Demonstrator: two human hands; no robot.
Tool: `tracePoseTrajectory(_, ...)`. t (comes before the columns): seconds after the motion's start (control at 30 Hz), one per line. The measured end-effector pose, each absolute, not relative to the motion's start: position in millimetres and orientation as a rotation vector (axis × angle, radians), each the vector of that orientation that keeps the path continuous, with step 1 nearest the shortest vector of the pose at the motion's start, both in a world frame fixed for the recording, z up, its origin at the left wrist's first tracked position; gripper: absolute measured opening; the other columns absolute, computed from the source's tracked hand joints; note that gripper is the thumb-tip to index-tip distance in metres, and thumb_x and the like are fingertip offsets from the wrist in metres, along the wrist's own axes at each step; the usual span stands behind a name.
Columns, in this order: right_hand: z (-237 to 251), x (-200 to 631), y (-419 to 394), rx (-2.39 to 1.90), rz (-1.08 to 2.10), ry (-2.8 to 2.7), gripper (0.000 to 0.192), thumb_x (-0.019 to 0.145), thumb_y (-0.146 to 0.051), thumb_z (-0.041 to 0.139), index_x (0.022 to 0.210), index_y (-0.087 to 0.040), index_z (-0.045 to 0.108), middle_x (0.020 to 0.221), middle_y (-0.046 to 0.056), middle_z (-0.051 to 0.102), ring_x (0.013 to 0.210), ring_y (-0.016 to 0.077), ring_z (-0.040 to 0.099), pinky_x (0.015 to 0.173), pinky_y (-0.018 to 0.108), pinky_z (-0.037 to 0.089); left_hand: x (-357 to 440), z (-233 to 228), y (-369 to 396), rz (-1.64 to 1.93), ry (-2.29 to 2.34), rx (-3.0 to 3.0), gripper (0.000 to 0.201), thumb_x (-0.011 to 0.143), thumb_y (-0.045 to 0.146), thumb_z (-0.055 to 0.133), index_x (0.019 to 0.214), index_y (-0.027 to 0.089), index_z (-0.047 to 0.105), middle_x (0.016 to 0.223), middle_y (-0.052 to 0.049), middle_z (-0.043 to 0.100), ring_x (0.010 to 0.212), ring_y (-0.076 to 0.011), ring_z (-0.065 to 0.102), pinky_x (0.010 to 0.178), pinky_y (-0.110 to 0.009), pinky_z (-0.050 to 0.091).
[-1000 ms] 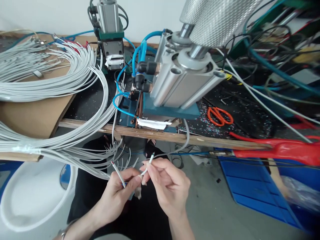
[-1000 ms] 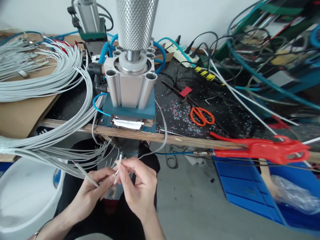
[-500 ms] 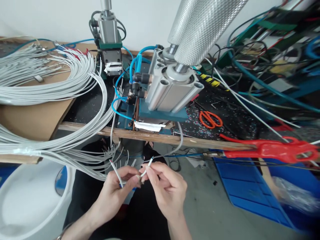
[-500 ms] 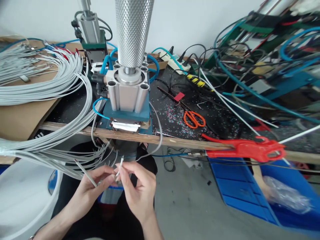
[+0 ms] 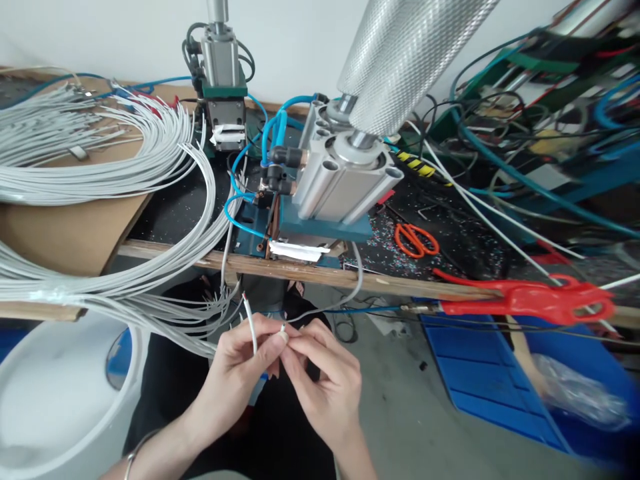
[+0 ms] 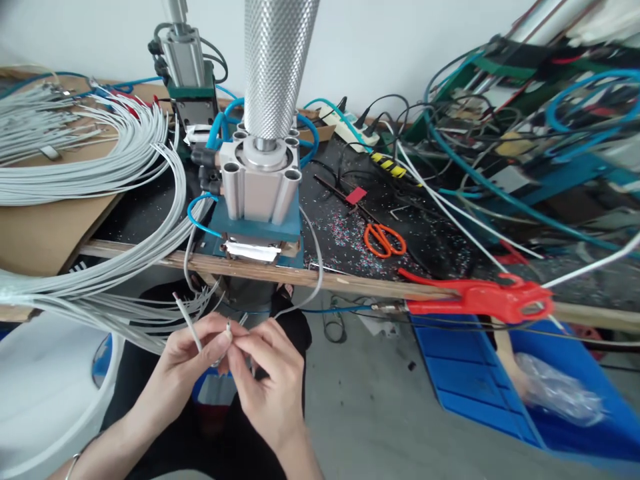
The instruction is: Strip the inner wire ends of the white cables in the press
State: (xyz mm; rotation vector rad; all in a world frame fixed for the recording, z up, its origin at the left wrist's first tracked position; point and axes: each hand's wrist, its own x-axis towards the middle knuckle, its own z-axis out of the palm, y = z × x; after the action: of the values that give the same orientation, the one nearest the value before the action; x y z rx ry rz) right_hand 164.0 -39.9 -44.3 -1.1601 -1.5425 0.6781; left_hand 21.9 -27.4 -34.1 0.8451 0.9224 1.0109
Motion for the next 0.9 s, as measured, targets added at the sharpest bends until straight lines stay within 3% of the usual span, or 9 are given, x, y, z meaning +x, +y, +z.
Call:
tracePoseTrajectory(0.07, -47, 163, -39, -1.152, 0.688, -1.542, 0.02, 0.091, -0.009, 0.066, 0.081, -0.023, 0.076, 0.071, 0.001, 0.068, 0.06, 0.0151, 0.057, 0.053, 0.026, 0.045, 22, -35, -28, 1.004, 0.938, 0.857, 0.018, 0.093, 0.036, 0.075, 0.095, 0.02, 0.085, 0.082, -0.003, 0.066, 0.067, -0.0106, 0.058, 0.062, -0.02, 0.051)
tracePoseTrajectory(0.2, -57, 172, -42, -1.363, 0.592, -1.54, 0.015, 0.095, -0.018, 0.066, 0.085, -0.021, 0.076, 0.068, 0.001, 0.065, 0.052, 0.0124, 0.055, 0.052, 0.025, 0.046, 20, -40, -27, 1.091, 1.067, 0.875, 0.019, 0.093, 0.036, 0.075, 0.093, 0.02, 0.084, 0.108, -0.008, 0.07, 0.104, -0.0199, 0.066, 0.09, -0.026, 0.054)
tracePoseTrajectory(0.23, -59, 177, -43, -1.481, 0.519, -1.538, 0.012, 0.095, -0.025, 0.068, 0.088, -0.019, 0.077, 0.067, 0.0, 0.064, 0.05, 0.0125, 0.055, 0.051, 0.026, 0.045, 19, -41, -27, 1.128, 1.089, 0.845, 0.019, 0.094, 0.037, 0.074, 0.094, 0.02, 0.083, 0.105, -0.007, 0.07, 0.101, -0.0187, 0.067, 0.09, -0.025, 0.054)
tracePoseTrajectory(0.3, -57, 188, -48, -1.736, 0.324, -1.487, 0.024, 0.092, -0.04, 0.074, 0.101, -0.018, 0.076, 0.066, 0.0, 0.062, 0.048, 0.0139, 0.054, 0.05, 0.028, 0.042, 16, -44, -25, 1.098, 1.088, 0.772, 0.024, 0.096, 0.042, 0.07, 0.094, 0.019, 0.076, 0.077, -0.001, 0.066, 0.069, -0.0108, 0.064, 0.067, -0.02, 0.052)
tracePoseTrajectory(0.37, -47, 195, -52, -1.889, 0.136, -1.355, 0.039, 0.09, -0.045, 0.077, 0.116, -0.017, 0.073, 0.068, 0.0, 0.06, 0.051, 0.0152, 0.052, 0.056, 0.031, 0.043, 14, -47, -25, 0.952, 1.056, 0.745, 0.032, 0.093, 0.049, 0.072, 0.09, 0.017, 0.069, 0.054, 0.008, 0.049, 0.042, -0.0052, 0.043, 0.045, -0.017, 0.035)
tracePoseTrajectory(0.43, -32, 197, -54, -1.821, 0.106, -1.292, 0.025, 0.093, -0.037, 0.075, 0.112, -0.021, 0.074, 0.072, 0.001, 0.059, 0.057, 0.0152, 0.051, 0.063, 0.031, 0.045, 14, -49, -27, 0.814, 1.031, 0.764, 0.039, 0.086, 0.053, 0.077, 0.085, 0.015, 0.067, 0.051, 0.01, 0.043, 0.037, -0.0033, 0.031, 0.039, -0.018, 0.021)
tracePoseTrajectory(0.5, -16, 191, -51, -1.599, 0.325, -1.385, 0.007, 0.095, -0.026, 0.071, 0.099, -0.024, 0.076, 0.077, 0.002, 0.063, 0.061, 0.0143, 0.055, 0.063, 0.029, 0.048, 15, -51, -31, 0.755, 1.023, 0.788, 0.041, 0.083, 0.053, 0.08, 0.082, 0.014, 0.067, 0.052, 0.008, 0.047, 0.038, -0.0034, 0.03, 0.04, -0.019, 0.019)
tracePoseTrajectory(0.63, -1, 174, -33, -1.234, 0.846, -1.545, 0.008, 0.09, -0.02, 0.075, 0.097, -0.023, 0.077, 0.085, 0.001, 0.071, 0.061, 0.011, 0.062, 0.054, 0.022, 0.052, 17, -49, -36, 0.709, 1.007, 0.892, 0.039, 0.088, 0.052, 0.074, 0.082, 0.014, 0.067, 0.056, 0.007, 0.045, 0.044, -0.0052, 0.029, 0.043, -0.021, 0.02)
tracePoseTrajectory(0.9, 5, 180, -16, -1.272, 1.058, -1.613, 0.013, 0.088, -0.02, 0.071, 0.074, -0.02, 0.071, 0.07, -0.002, 0.068, 0.056, 0.0095, 0.059, 0.052, 0.019, 0.048, 11, -40, -41, 0.654, 0.942, 1.005, 0.026, 0.091, 0.038, 0.073, 0.085, 0.013, 0.068, 0.073, -0.001, 0.06, 0.067, -0.013, 0.051, 0.066, -0.026, 0.039)
